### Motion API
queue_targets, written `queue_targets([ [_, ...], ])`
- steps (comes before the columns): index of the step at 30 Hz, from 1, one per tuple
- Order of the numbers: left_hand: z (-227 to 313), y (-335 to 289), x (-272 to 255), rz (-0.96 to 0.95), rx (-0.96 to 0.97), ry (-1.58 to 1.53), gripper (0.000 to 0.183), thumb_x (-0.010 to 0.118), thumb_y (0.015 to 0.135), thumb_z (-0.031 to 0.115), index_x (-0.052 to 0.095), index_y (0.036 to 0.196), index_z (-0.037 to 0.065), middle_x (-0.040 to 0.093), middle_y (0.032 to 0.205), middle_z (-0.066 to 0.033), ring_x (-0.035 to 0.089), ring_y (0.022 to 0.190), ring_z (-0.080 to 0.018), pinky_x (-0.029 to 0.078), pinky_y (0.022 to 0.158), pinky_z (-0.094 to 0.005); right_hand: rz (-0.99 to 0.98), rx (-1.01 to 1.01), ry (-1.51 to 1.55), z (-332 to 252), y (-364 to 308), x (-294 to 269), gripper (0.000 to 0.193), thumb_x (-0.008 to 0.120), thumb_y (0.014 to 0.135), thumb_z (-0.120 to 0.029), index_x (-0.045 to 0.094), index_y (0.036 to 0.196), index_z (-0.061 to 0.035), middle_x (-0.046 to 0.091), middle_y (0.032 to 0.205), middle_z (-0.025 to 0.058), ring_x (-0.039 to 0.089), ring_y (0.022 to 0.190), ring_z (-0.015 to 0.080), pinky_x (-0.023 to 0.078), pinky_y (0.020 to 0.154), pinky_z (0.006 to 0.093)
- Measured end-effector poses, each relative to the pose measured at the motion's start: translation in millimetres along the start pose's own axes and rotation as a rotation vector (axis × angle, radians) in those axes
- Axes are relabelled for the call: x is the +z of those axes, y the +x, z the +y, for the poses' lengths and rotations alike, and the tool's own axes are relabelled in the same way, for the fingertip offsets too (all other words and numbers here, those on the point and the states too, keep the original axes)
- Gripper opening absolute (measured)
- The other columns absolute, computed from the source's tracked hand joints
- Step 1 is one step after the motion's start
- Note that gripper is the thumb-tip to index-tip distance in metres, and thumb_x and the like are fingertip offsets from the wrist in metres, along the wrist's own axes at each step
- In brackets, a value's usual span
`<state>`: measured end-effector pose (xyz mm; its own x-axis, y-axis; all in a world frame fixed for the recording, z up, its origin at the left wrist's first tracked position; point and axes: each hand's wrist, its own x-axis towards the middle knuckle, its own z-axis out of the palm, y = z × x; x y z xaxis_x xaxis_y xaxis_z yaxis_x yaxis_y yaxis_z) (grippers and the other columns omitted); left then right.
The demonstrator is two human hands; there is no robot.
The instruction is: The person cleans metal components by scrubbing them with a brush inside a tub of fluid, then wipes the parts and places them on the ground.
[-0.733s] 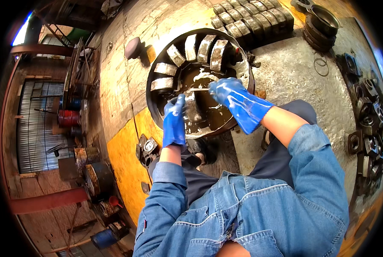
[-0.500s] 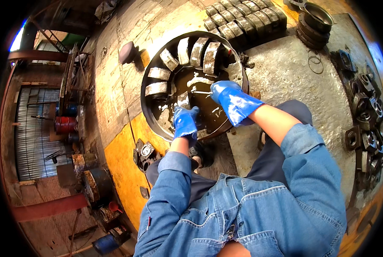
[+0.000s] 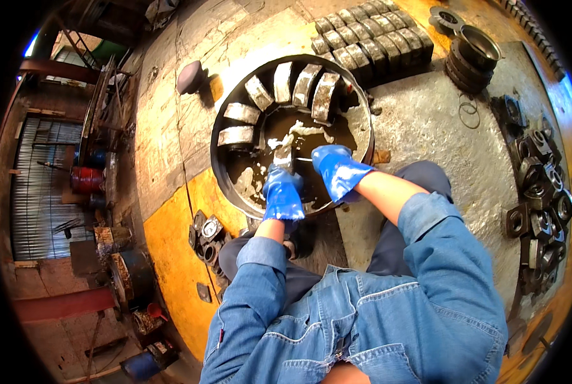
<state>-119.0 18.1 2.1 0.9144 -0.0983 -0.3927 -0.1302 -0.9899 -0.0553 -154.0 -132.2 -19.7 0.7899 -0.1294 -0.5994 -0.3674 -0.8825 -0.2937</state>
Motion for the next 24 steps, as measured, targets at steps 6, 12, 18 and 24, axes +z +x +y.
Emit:
queue_targets([
  [6, -29, 35, -15, -0.037, 0.157, -0.191, 0.073, 0.071, 0.084, 0.042, 0.056, 0.138, -0.006, 0.067, 0.131, -0.0301, 0.065, 0.124, -0.0435, 0.052, 0.106, -0.0482, -0.097, -0.008, -0.133, 16, 59, 27, 0.027, 0.072, 0.092, -0.021, 0.080, 0.117, -0.0127, 0.078, 0.119, 0.0090, 0.076, 0.111, 0.0336, 0.062, 0.081, 0.0547],
  [12, -78, 25, -14, -0.032, 0.078, -0.307, 0.078, 0.069, 0.083, 0.045, 0.055, 0.141, -0.006, 0.063, 0.136, -0.0335, 0.062, 0.128, -0.0454, 0.049, 0.109, -0.0481, -0.023, -0.112, -0.038, -41, -15, -12, 0.030, 0.074, 0.089, -0.020, 0.080, 0.117, -0.0099, 0.079, 0.116, 0.0109, 0.076, 0.109, 0.0353, 0.061, 0.081, 0.0552],
  [18, -81, 34, 5, 0.036, 0.119, -0.364, 0.076, 0.070, 0.083, 0.043, 0.054, 0.139, -0.005, 0.066, 0.130, -0.0333, 0.065, 0.122, -0.0465, 0.053, 0.104, -0.0498, -0.003, -0.065, -0.107, -45, -9, -8, 0.026, 0.071, 0.089, -0.016, 0.081, 0.113, -0.0111, 0.080, 0.113, 0.0102, 0.077, 0.104, 0.0346, 0.060, 0.076, 0.0573],
  [24, -103, 58, 17, -0.038, 0.082, -0.413, 0.071, 0.070, 0.084, 0.041, 0.057, 0.137, -0.004, 0.066, 0.130, -0.0318, 0.065, 0.123, -0.0447, 0.053, 0.105, -0.0499, -0.030, 0.025, -0.099, -40, -1, -3, 0.034, 0.053, 0.100, -0.026, 0.078, 0.118, -0.0126, 0.075, 0.121, 0.0149, 0.072, 0.113, 0.0359, 0.058, 0.096, 0.0475],
])
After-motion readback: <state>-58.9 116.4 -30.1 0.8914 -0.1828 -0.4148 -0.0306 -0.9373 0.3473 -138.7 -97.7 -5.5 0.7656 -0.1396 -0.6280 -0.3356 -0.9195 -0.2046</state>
